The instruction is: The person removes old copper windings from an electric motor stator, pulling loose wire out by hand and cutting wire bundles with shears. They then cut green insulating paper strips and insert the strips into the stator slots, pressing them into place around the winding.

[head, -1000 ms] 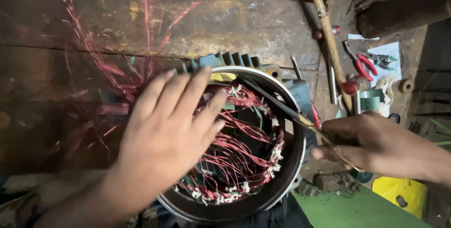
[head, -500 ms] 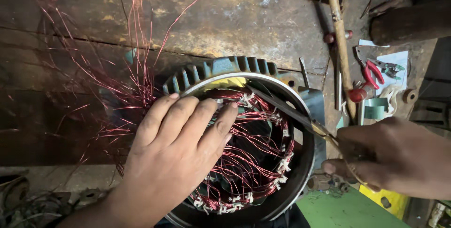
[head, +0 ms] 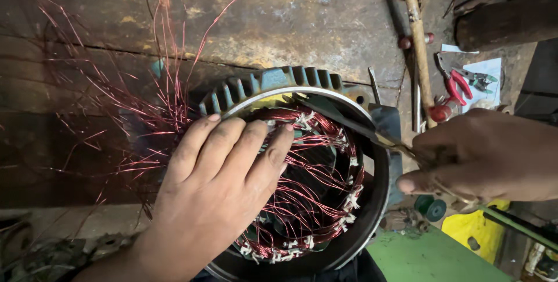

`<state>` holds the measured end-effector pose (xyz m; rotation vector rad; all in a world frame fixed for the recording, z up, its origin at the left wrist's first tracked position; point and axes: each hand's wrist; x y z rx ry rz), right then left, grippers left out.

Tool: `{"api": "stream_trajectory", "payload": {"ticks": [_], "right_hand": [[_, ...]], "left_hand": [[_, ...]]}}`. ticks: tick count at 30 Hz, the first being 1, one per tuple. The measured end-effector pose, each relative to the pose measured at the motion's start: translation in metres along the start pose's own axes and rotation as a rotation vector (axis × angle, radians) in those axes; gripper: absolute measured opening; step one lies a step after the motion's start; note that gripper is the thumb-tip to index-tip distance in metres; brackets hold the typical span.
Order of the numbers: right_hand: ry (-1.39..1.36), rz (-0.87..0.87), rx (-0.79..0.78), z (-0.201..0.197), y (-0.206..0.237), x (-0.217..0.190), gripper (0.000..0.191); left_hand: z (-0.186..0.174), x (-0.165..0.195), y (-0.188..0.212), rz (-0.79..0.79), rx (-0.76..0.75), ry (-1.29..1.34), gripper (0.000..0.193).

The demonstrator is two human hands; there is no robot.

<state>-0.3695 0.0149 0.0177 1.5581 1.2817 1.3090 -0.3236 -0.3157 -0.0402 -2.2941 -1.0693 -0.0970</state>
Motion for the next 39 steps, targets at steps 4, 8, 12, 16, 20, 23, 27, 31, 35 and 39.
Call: {"api": "stream_trajectory", "payload": {"ticks": [4,8,12,16,20,23,27,31,35,39], "right_hand": [[-0.284,-0.017,0.008,0.01,-0.007,0.021,0.041],[-0.46,-0.08,0.089,0.044,-0.002,0.041,0.033],[-0.268,-0.136,0.167,0.051,0.006,0.044,0.038],[-0.059,-0.025,0.187,0.039,0.004,0.021,0.033],[-0.108,-0.194,0.17,0.017,-0.004,0.01,0.054],[-0.193,-0.159,0.128,0.012,-0.009,0.016,0.047],[-0.321,-0.122,0.129,0.02,-0.013,0.021,0.04],[-0.366,-0.119,0.089,0.014,-0.004,0.012,0.042],[-0.022,-0.092,0.15,-0.005,0.012,-0.009,0.045],[0.082,0.003,0.135,-0.013,0.017,-0.018,0.046]], "left_hand": [[0.0,-0.001,0.0,-0.008,0.002,0.021,0.045],[-0.002,0.001,0.002,-0.019,0.038,0.038,0.043],[-0.003,0.009,0.003,-0.032,0.06,0.01,0.042],[-0.005,0.018,0.001,-0.019,0.087,-0.05,0.039],[-0.007,0.022,-0.001,-0.029,0.079,-0.044,0.038],[-0.007,0.021,0.0,-0.036,0.078,-0.031,0.038],[-0.006,0.019,0.001,-0.047,0.074,-0.001,0.038],[-0.006,0.017,0.0,-0.041,0.065,-0.007,0.04],[-0.007,0.017,-0.001,-0.039,0.07,-0.012,0.041],[-0.005,0.017,0.003,-0.032,0.07,-0.02,0.041]]}}
Point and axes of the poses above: each hand's wrist, its own y-axis away from the middle knuckle, its own z-axis out of the palm, x = y × z, and after that the axes turned 15 degrees about x, right-handed
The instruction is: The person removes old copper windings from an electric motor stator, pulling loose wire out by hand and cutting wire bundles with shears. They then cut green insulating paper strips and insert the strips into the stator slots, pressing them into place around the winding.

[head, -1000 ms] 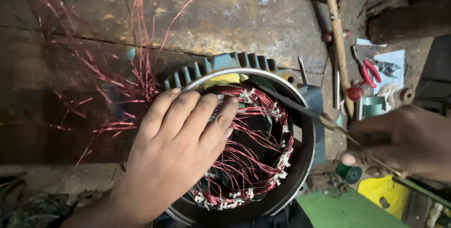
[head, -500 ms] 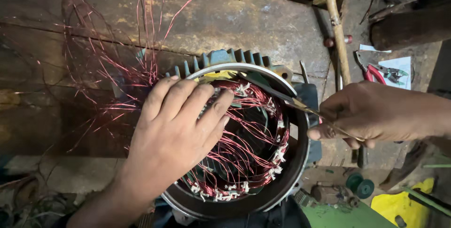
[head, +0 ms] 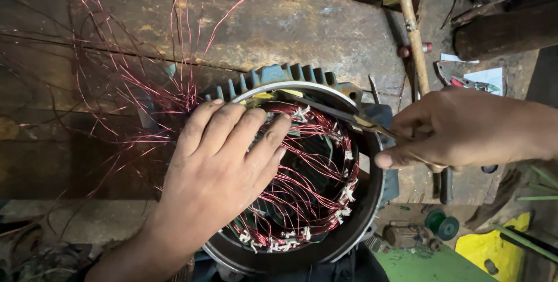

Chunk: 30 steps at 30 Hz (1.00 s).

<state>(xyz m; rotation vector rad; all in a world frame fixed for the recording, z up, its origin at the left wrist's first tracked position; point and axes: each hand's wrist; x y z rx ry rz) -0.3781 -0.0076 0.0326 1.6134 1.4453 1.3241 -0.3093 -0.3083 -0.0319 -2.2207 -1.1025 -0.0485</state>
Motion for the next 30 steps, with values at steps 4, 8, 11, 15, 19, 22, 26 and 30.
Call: {"api": "stream_trajectory", "payload": {"ticks": [4,8,11,15,19,22,26,30], "right_hand": [[0.016,-0.041,0.071,0.014,0.004,0.033,0.04],[-0.209,-0.033,0.327,0.054,0.014,0.083,0.032],[-0.846,-0.21,0.605,0.102,0.004,0.092,0.026],[-1.257,-0.394,0.874,0.156,-0.039,0.066,0.02],[-1.257,-0.42,1.108,0.17,-0.072,0.04,0.026],[-1.291,-0.751,1.233,0.147,-0.086,0.025,0.031],[-1.436,-0.954,1.066,0.097,-0.106,0.012,0.044],[-1.383,-1.198,0.872,0.083,-0.124,0.009,0.044]], "left_hand": [[0.002,-0.002,0.007,0.011,0.008,-0.02,0.045],[0.003,0.0,0.005,0.003,0.055,0.008,0.044],[0.0,0.004,-0.003,-0.001,0.052,0.062,0.044],[-0.006,0.024,-0.008,0.059,0.044,0.067,0.039],[-0.005,0.056,-0.016,0.159,-0.009,-0.172,0.043],[-0.002,0.07,-0.038,0.097,-0.013,-0.083,0.036],[-0.027,0.097,-0.047,0.051,0.047,-0.224,0.025],[-0.066,0.144,0.014,-0.302,0.443,-0.004,0.02]]}}
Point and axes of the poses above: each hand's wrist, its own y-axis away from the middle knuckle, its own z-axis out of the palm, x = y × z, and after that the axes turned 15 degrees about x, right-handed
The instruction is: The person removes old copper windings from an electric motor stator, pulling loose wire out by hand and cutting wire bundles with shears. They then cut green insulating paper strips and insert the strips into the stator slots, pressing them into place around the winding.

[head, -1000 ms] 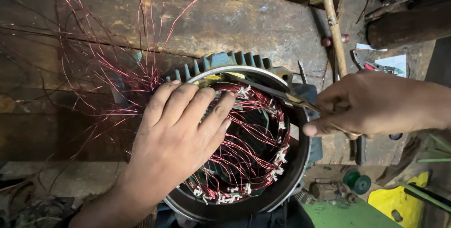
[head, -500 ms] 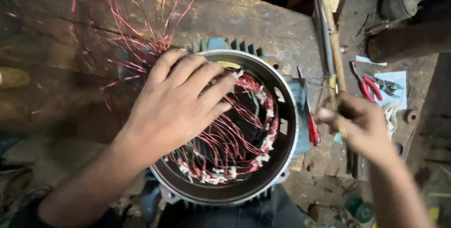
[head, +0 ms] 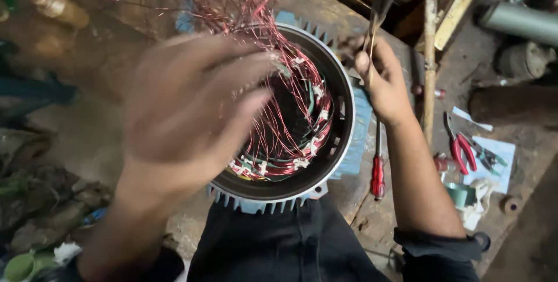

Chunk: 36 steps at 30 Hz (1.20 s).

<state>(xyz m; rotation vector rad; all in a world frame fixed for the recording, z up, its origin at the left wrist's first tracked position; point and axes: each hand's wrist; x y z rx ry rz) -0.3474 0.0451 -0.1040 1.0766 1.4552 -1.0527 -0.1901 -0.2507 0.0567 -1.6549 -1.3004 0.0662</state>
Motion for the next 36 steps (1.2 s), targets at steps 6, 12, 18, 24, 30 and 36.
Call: {"api": "stream_trajectory", "payload": {"ticks": [6,12,18,24,30,36], "right_hand": [[-0.145,0.116,0.165,-0.002,0.034,0.012,0.035],[-0.152,-0.013,0.308,0.009,0.059,0.009,0.022],[-0.108,-0.026,0.385,0.013,0.062,0.01,0.027],[0.081,-0.033,0.567,0.02,0.109,0.008,0.035],[0.043,0.023,0.824,0.055,0.215,-0.009,0.038],[0.047,0.134,0.876,0.083,0.279,-0.02,0.036]], "left_hand": [[-0.005,-0.009,0.13,-0.494,0.295,-0.454,0.039],[0.02,-0.034,0.193,-0.722,0.659,-0.12,0.045],[0.016,-0.037,0.187,-0.554,0.676,-0.06,0.053],[0.007,-0.075,0.177,-0.548,0.628,0.082,0.051],[0.03,-0.16,0.139,-0.492,0.404,0.308,0.052],[0.101,-0.212,0.053,-0.356,0.022,0.676,0.06]]}}
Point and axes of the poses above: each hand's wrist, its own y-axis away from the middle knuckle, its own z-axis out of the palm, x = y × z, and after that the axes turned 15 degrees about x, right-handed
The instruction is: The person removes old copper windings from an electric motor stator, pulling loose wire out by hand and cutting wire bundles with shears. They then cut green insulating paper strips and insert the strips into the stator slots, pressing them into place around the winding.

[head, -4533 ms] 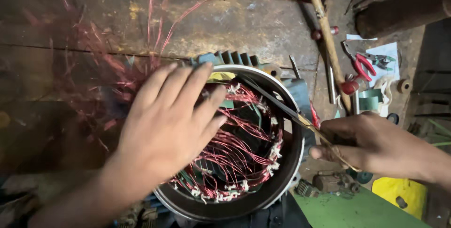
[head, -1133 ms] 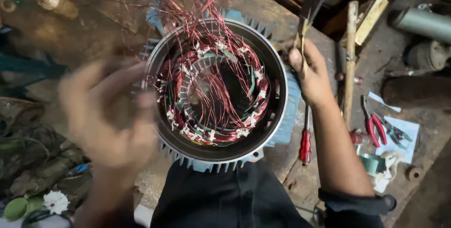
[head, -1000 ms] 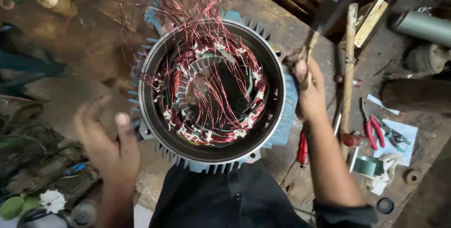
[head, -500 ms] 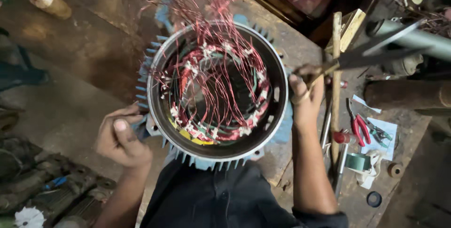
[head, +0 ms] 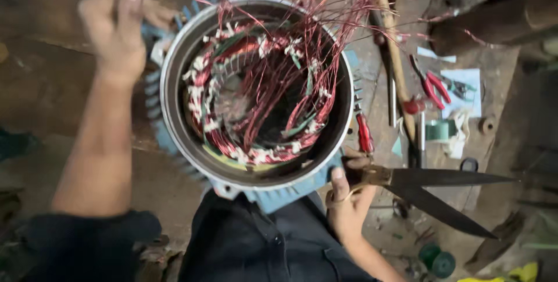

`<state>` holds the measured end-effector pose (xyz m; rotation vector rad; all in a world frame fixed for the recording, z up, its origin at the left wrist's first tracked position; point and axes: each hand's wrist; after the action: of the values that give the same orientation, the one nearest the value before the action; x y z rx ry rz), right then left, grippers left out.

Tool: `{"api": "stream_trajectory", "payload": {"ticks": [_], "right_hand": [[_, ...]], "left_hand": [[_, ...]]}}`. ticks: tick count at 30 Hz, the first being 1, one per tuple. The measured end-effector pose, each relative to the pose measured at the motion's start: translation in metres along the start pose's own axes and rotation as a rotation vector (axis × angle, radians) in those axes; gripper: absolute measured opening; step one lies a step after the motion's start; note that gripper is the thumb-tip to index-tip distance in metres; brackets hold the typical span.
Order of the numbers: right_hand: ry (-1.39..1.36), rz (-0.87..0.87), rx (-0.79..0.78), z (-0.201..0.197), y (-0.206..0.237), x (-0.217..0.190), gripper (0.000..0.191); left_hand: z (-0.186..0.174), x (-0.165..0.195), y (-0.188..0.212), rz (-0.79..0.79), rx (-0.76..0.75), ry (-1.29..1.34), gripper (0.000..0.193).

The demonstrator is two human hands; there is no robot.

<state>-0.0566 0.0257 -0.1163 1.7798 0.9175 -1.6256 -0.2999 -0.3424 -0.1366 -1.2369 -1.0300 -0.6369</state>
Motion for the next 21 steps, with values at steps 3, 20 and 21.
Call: {"api": "stream_trajectory", "payload": {"ticks": [3,20,21], "right_hand": [[0.014,0.025,-0.086,-0.015,-0.005,-0.004,0.034],[0.31,0.278,-0.256,-0.145,-0.046,-0.018,0.035],[0.305,0.275,-0.273,-0.148,-0.049,-0.019,0.033]], "left_hand": [[0.026,0.013,-0.022,0.063,-0.071,-0.111,0.051],[0.21,0.123,-0.024,0.955,-0.402,-0.758,0.02],[0.194,0.121,-0.026,0.921,-0.42,-0.82,0.02]]}}
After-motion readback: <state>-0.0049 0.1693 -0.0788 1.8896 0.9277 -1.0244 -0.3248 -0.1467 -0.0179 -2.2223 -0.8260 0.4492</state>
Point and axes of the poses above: each hand's wrist, its own y-axis away from the middle knuckle, its own z-axis out of the palm, x = y × z, and after that the axes turned 15 degrees about x, right-handed
